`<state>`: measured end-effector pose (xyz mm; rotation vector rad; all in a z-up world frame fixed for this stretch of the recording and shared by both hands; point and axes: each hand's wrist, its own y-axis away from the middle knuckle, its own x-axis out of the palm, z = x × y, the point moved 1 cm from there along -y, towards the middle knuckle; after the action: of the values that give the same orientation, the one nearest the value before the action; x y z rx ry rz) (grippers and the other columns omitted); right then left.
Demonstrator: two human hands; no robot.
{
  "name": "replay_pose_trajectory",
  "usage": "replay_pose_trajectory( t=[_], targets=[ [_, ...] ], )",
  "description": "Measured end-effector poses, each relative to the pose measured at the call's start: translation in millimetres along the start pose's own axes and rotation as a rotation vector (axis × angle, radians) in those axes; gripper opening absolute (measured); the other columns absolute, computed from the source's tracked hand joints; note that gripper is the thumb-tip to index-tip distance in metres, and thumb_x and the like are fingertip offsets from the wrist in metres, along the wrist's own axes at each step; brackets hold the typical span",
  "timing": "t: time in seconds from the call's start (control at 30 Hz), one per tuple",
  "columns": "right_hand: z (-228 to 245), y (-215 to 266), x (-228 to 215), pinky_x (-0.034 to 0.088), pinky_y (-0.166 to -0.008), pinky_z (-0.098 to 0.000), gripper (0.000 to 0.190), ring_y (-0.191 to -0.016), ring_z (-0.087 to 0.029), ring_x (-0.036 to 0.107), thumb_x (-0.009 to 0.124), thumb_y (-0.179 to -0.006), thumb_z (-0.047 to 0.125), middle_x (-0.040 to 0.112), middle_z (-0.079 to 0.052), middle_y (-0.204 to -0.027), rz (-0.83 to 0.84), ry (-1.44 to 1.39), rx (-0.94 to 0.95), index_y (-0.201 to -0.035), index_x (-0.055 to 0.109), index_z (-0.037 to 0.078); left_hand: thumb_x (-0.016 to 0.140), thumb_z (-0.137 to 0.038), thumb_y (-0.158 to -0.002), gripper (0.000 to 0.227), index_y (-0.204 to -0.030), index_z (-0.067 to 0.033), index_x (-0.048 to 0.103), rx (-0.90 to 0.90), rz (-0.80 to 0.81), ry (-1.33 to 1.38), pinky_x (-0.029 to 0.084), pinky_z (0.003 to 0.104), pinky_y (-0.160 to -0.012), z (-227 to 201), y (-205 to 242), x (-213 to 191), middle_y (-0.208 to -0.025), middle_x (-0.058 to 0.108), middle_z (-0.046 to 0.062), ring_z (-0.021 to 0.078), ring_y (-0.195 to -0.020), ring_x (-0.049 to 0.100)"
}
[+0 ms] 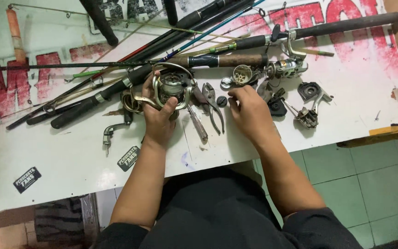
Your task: Disassembling and inspecting parts of a fishing reel for maintenance or repair.
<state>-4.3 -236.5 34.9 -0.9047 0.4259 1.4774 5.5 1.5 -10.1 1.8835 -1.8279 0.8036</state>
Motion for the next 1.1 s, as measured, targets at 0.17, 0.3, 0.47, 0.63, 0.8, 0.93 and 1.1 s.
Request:
replay_pose_trajectory(
  t=[0.17, 0.3, 0.47, 0.63, 0.8, 0.93, 1.1],
  targets=[
    [6.5, 4.2, -7.8, 0.055, -0.074, -0.0401, 0.018, -0.086, -0.034, 0.068, 0.073, -0.090, 0.002, 0.067, -0.014, -0.099, 0.019, -0.043, -0.060, -0.108, 0.069, 0.001, 0.085, -0.010, -0.087, 0.078, -0.152, -0.0083, 0.042, -0.002, 0.020, -0.026, 0.053, 0.039, -0.114, 0.9, 0.4, -1.4, -0.136, 0.057, 0.009, 0.0225, -0.125, 0.061],
    [-0.8, 1.5, -10.8, 0.056, -0.073, -0.0363, 0.016, -0.083, -0.027, 0.070, 0.073, -0.092, 0.002, 0.066, -0.012, -0.097, -0.018, -0.135, -0.054, -0.108, 0.069, 0.002, 0.086, -0.011, -0.086, 0.080, -0.152, -0.0085, 0.041, 0.008, 0.018, -0.064, 0.052, 0.038, -0.115, 0.0, 1.8, 1.5, -0.138, 0.056, 0.009, 0.0222, -0.127, 0.060],
    [-3.4, 1.4, -11.5, 0.056, -0.073, -0.0353, 0.017, -0.084, -0.027, 0.070, 0.073, -0.092, 0.001, 0.067, -0.013, -0.098, -0.054, -0.167, -0.080, -0.108, 0.069, 0.002, 0.087, -0.014, -0.087, 0.082, -0.154, -0.0084, 0.040, 0.033, 0.031, -0.096, 0.050, 0.038, -0.118, 1.1, 1.9, -0.8, -0.144, 0.053, 0.007, 0.0214, -0.131, 0.058],
    [-15.2, 2.5, -20.2, 0.058, -0.079, -0.0353, 0.016, -0.089, -0.026, 0.071, 0.074, -0.093, 0.002, 0.070, -0.011, -0.102, -0.095, -0.140, -0.116, -0.109, 0.069, 0.003, 0.088, -0.018, -0.088, 0.081, -0.153, -0.0081, 0.040, 0.039, 0.032, -0.079, 0.053, 0.041, -0.117, 1.8, 1.7, 0.3, -0.146, 0.052, 0.007, 0.0228, -0.133, 0.058],
    [-8.6, -5.2, -36.3, 0.058, -0.074, -0.0348, 0.019, -0.089, -0.028, 0.071, 0.072, -0.094, -0.002, 0.070, -0.014, -0.106, -0.183, -0.226, -0.003, -0.113, 0.068, 0.001, 0.088, -0.024, -0.087, 0.082, -0.152, -0.0082, 0.040, 0.054, -0.002, -0.071, 0.058, 0.043, -0.110, -5.5, 2.6, 0.9, -0.140, 0.054, 0.006, 0.0220, -0.125, 0.062],
    [-3.2, -8.9, -30.9, 0.057, -0.079, -0.0372, 0.023, -0.091, -0.030, 0.070, 0.072, -0.091, -0.002, 0.069, -0.014, -0.104, -0.162, -0.168, -0.120, -0.113, 0.068, 0.001, 0.088, -0.025, -0.088, 0.082, -0.153, -0.0090, 0.041, 0.079, 0.001, -0.060, 0.058, 0.041, -0.105, -25.2, 0.1, 10.5, -0.134, 0.058, 0.009, 0.0228, -0.117, 0.064],
    [-0.6, -15.1, -21.9, 0.053, -0.083, -0.0375, 0.019, -0.095, -0.030, 0.067, 0.074, -0.092, -0.001, 0.068, -0.012, -0.105, -0.170, -0.094, -0.141, -0.110, 0.068, 0.003, 0.090, -0.024, -0.092, 0.079, -0.154, -0.0099, 0.043, 0.192, -0.029, 0.009, 0.058, 0.037, -0.105, -49.8, -1.6, 9.7, -0.131, 0.060, 0.009, 0.0221, -0.120, 0.064]
  ],
)
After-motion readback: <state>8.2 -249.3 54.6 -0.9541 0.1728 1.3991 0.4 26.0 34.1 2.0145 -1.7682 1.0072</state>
